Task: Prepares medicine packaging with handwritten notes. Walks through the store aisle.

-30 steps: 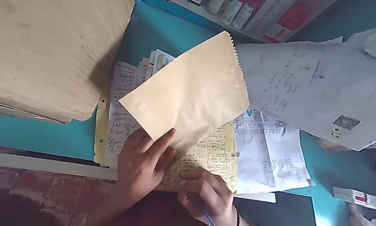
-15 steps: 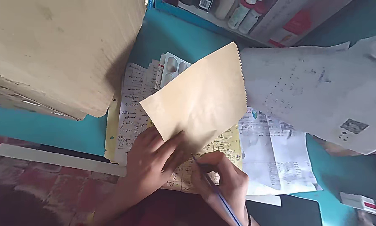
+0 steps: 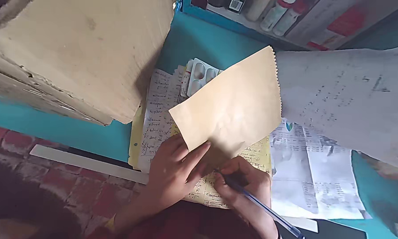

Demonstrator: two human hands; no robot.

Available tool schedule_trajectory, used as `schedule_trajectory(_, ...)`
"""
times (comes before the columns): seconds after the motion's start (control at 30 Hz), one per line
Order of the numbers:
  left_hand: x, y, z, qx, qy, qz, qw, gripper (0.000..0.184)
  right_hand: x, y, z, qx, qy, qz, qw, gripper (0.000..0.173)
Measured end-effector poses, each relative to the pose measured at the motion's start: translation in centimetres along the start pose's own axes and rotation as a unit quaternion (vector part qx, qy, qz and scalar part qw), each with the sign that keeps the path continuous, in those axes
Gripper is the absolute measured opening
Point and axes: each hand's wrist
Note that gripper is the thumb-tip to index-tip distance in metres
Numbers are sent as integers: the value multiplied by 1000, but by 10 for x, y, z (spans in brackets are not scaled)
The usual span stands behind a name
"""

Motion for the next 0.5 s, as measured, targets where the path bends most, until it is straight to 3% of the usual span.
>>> schedule_trajectory(0.5, 0, 0, -1, -4, -7, 3, 1000, 29, 4, -3, 2, 11, 25, -13, 1000, 13)
Point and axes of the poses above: each hand's wrist, its own y-axis away from the middle knuckle, its own x-axis out of the palm, z = x × y, and after that the axes turned 3 degrees about -x, right-handed
